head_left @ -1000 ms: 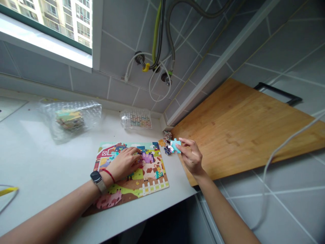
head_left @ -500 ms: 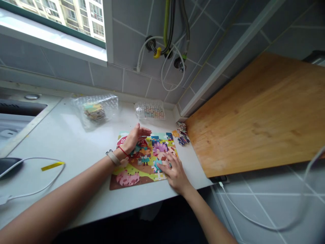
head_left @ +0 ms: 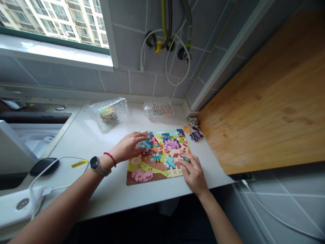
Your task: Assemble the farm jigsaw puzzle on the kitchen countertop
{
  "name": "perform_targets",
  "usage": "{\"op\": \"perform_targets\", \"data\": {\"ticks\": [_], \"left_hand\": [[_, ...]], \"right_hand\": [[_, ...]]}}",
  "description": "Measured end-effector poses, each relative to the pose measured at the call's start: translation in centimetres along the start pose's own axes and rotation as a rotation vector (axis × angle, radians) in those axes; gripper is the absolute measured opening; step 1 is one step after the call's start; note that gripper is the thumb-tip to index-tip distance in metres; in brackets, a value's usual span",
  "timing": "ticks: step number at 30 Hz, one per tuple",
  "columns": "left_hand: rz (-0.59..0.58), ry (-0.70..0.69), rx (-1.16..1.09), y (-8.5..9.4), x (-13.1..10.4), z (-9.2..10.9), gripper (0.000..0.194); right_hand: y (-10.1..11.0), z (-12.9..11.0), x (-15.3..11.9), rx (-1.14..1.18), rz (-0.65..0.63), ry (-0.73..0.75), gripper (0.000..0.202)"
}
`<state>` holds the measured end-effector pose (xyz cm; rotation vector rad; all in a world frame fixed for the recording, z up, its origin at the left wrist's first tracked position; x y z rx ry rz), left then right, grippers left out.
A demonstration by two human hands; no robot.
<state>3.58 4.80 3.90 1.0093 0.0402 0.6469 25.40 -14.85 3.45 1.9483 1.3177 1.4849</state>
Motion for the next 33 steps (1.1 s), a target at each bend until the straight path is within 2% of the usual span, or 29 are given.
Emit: {"op": "perform_targets", "data": {"ticks": [3,7,13,20,25,30,33], "left_hand": [[-0.030,-0.008,0.052,-1.3,-1.4,-1.1,0.052],[-0.002,0.001,0.066,-1.8,-1.6,-1.2,0.048],[-0.031,-0.012,0.039,-1.3,-1.5,-0.6,0.041],[-0.022,0.011,-0.035,-0.3,-1.8,-1.2,0.040],[-0.039,0.040,0.023,-0.6,-1.9,-1.7,0.039],[-0.051,0.039,0.093,-1.1,-1.7,-1.0,0.039],[-0.058,0.007,0.059,-1.5,-1.7,0.1,0.033]], "right_hand": [[0.2,0.2,0.1,0.013,0.037,-0.021,0.040],[0.2,0.1,0.1,0.024,0.030,-0.029,0.037],[0.0,-0.3,0.3,0.029,0.001,-0.015,0.032],[0.4,-0.9,0.5,0.035,0.022,0.014,0.029],[0.3,-0.4,0.3,0.053,0.044,-0.002,0.028],[0.5,-0.4,0.1,0.068,0.056,0.017,0.029],[-0.3,-2.0,0.8,0.089,0.016,0.028,0.031]]}}
Point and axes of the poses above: each hand's wrist, its own x-axis towards the middle knuckle, its own y-axis out of the back of the hand, z = x × y, the point moved 8 cm from there along x, towards the middle knuckle
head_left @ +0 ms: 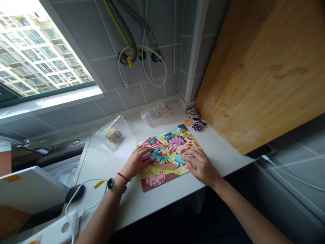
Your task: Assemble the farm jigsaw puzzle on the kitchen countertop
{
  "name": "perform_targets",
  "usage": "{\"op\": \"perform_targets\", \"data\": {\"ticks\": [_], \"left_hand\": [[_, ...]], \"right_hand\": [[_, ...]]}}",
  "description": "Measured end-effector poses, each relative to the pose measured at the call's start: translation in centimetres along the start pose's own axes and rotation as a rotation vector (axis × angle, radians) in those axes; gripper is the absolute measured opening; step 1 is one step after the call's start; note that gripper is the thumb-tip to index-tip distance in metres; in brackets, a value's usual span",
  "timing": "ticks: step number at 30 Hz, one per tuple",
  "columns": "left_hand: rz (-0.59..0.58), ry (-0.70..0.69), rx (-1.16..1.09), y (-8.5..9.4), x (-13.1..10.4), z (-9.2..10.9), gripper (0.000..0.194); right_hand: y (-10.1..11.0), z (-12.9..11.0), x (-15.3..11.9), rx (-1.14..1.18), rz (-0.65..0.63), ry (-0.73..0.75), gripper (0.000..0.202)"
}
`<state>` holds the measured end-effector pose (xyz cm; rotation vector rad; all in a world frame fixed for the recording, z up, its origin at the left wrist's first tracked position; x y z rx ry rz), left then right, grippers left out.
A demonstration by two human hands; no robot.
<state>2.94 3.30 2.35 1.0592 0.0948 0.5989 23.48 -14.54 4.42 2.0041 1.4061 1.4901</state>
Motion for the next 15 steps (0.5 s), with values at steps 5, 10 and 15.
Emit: {"op": "perform_targets", "data": {"ticks": [5,10,15], "left_hand": [[0.026,-0.035,-0.091,-0.1,-1.7,2.0,0.024],[0.065,0.034,-0.127,-0.4,-4.8,2.5,0.028],[0.110,0.124,-0.132,-1.1,-6.8,2.3,0.040]], "right_hand": [[-5.0,-4.3,2.6,0.007,-0.137,-0.034,0.037],[-9.4,-6.1,3.8,-0.044,-0.216,-0.125,0.038],[-8.5,-6.6,3.1,0.035,-0.179,-0.074,0.031]]}}
Point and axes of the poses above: each hand's wrist, its own x-axis towards the middle knuckle, its own y-axis out of the back of the hand, z = x × y, the point moved 8 cm from there along x, towards the middle knuckle
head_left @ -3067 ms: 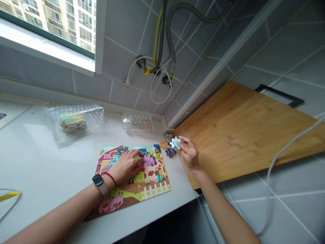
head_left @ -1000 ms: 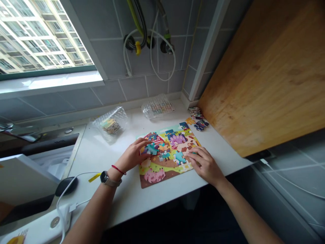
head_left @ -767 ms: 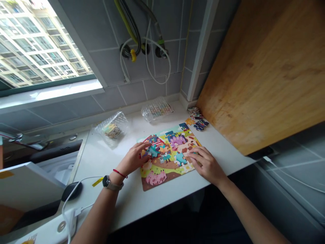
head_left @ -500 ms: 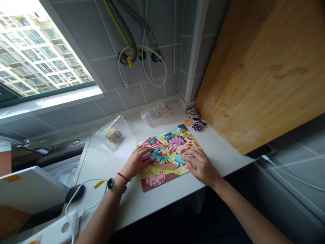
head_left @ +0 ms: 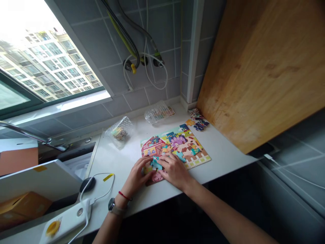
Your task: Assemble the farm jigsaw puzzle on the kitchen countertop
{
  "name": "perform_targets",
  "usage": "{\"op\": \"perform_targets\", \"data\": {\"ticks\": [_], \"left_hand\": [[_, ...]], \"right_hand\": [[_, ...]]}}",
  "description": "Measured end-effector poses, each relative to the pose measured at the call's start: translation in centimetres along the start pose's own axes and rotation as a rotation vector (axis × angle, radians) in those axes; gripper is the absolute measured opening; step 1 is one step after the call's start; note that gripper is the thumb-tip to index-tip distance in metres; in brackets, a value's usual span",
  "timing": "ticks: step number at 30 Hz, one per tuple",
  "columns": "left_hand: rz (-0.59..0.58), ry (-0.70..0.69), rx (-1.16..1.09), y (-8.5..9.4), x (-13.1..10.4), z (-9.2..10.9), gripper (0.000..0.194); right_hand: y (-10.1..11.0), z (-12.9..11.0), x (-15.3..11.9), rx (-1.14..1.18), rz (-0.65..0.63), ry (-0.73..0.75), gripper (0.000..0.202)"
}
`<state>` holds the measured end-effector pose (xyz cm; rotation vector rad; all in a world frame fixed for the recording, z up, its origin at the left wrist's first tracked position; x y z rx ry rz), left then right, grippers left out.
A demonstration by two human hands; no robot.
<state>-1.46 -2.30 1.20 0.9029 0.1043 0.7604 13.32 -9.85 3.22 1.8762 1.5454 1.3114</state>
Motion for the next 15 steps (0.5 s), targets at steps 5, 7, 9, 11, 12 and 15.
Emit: {"op": "perform_targets", "data": {"ticks": [5,7,9,11,12,15], "left_hand": [[0.075,0.055,0.089,-0.4,-0.1,0.6,0.046],[0.114,0.076,0.116,-0.5,0.2,0.8,0.046],[0.144,0.085,0.129,-0.6,0.4,0.9,0.042],[0.158,0.083,0.138,-0.7,0.6,1.1,0.038],[0.158,0.078,0.140,-0.7,0.7,1.3,0.037],[0.129,0.055,0.129,-0.8,0.9,1.9,0.034]], "right_hand": [[5.3,3.1,-2.5,0.045,0.170,-0.011,0.026],[8.1,6.3,-4.0,-0.018,0.293,-0.079,0.021],[10.4,9.9,-5.6,-0.093,0.386,-0.160,0.020],[11.8,12.8,-6.8,-0.179,0.422,-0.215,0.023],[12.1,13.8,-7.3,-0.220,0.429,-0.233,0.025],[12.1,14.4,-7.6,-0.266,0.417,-0.242,0.030]]}}
Point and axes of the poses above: each hand's wrist, its own x-axis towards the middle knuckle, its own y-axis out of the back of the hand, z = x × y, the point moved 8 cm from there along x, towards the middle knuckle
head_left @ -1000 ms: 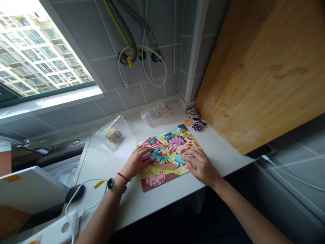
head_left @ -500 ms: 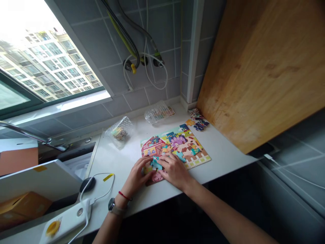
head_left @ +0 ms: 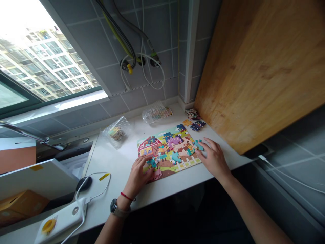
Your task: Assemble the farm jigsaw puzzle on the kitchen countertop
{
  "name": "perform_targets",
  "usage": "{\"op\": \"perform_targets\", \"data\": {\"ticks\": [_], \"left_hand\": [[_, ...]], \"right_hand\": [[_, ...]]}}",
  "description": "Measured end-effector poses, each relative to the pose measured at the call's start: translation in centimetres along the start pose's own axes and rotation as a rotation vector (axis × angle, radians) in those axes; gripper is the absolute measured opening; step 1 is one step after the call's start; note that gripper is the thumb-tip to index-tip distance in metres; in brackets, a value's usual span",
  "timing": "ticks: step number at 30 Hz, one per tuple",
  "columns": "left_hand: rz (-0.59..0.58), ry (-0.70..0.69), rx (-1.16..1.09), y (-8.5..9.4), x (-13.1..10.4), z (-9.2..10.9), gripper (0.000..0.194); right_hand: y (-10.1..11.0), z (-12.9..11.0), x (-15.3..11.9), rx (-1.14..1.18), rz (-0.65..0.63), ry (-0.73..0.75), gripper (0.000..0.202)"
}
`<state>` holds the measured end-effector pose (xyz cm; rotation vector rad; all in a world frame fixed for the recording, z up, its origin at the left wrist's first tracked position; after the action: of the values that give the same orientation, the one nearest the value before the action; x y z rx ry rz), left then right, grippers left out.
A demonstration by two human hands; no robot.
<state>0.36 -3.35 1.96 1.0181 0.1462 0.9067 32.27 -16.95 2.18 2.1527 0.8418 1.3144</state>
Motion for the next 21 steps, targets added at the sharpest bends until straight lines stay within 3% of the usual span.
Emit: {"op": "perform_targets", "data": {"ticks": [8,13,21], "left_hand": [[-0.093,-0.012,-0.072,0.0,-0.1,1.9,0.035],[-0.077,-0.082,-0.098,-0.9,0.6,3.6,0.033],[-0.094,-0.214,-0.065,-3.4,1.5,5.7,0.036]], "right_hand": [[-3.2,-8.6,-0.7,0.284,-0.290,0.299,0.034],[-4.9,-9.0,-1.2,0.234,-0.359,0.308,0.027],[-4.8,-8.9,-1.4,0.233,-0.357,0.287,0.019]]}}
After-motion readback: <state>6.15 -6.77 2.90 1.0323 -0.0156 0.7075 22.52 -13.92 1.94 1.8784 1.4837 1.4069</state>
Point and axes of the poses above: each hand's wrist, its own x-axis towards the middle knuckle, its own y-axis out of the back of the hand, z = x × y, the point moved 8 cm from there along x, towards the middle knuckle
